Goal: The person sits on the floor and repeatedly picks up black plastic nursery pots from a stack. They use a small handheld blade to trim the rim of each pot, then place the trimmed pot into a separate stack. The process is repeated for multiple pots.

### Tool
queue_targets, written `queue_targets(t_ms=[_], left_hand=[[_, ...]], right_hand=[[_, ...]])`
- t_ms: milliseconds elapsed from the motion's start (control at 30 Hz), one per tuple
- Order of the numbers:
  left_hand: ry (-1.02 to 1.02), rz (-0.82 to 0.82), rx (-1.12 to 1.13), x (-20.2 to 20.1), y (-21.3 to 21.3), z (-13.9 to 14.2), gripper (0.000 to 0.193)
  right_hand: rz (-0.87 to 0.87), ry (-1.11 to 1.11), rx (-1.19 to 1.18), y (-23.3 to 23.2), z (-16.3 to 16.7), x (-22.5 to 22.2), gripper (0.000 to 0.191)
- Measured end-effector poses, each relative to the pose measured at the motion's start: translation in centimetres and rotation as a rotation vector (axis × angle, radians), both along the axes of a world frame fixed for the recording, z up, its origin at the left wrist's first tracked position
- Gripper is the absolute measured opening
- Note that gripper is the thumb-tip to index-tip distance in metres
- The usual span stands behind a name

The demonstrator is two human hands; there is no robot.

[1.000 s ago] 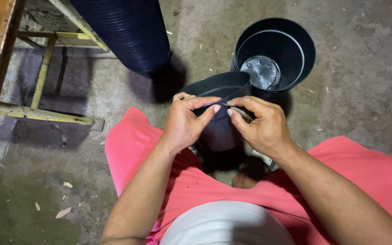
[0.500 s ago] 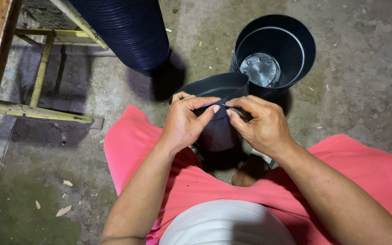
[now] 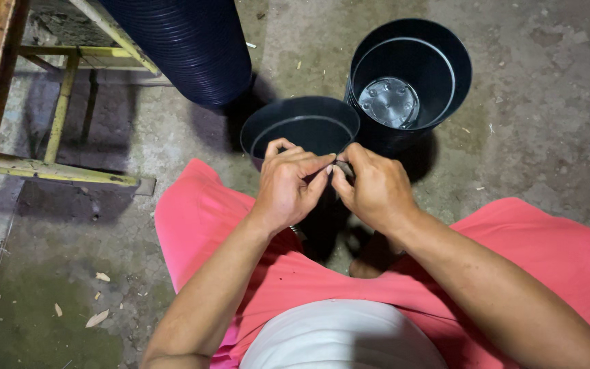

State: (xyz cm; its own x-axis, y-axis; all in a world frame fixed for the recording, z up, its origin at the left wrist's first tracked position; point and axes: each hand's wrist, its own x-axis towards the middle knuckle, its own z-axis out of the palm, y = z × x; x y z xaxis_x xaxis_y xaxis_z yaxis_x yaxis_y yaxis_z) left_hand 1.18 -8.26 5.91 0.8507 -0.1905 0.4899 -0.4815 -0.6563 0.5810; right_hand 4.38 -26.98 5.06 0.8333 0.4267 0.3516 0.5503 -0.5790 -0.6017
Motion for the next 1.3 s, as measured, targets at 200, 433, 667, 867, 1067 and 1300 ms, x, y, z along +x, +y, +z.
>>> queue_targets(t_ms=[200,433,667,867,1067,1300], left_hand=[[0.011,0.022,0.082,0.4,0.4,-0.9,0.021],[-0.038,-0.094,0.069,0.3,1.4,1.0,0.028],[-0.052,-0.043,0.013,0.5,1.1,2.2,0.024],[-0.289,0.156,0.122,-0.5,0.6,2.9,0.027],[-0.367,0.09,0.39,-1.8,-4.2,2.4,0.037],[-0.259,-0.065,0.398,-2.9,-2.2,4.9,0.027]], right_hand=[[0.034,-0.004,0.05,0.2,0.0,0.4,0.019],[0.223,0.335,0.032,-3.3,3.7,2.2,0.019],[0.493,0.401,0.276,-7.0,4.3,3.9,0.021],[-0.184,0.676,0.609,-5.9,0.5,4.9,0.026],[-0.169,0.791,0.756,-2.9,-2.5,4.6,0.02],[-0.331,0.663,0.656,-7.5,-0.9,7.7,0.029]])
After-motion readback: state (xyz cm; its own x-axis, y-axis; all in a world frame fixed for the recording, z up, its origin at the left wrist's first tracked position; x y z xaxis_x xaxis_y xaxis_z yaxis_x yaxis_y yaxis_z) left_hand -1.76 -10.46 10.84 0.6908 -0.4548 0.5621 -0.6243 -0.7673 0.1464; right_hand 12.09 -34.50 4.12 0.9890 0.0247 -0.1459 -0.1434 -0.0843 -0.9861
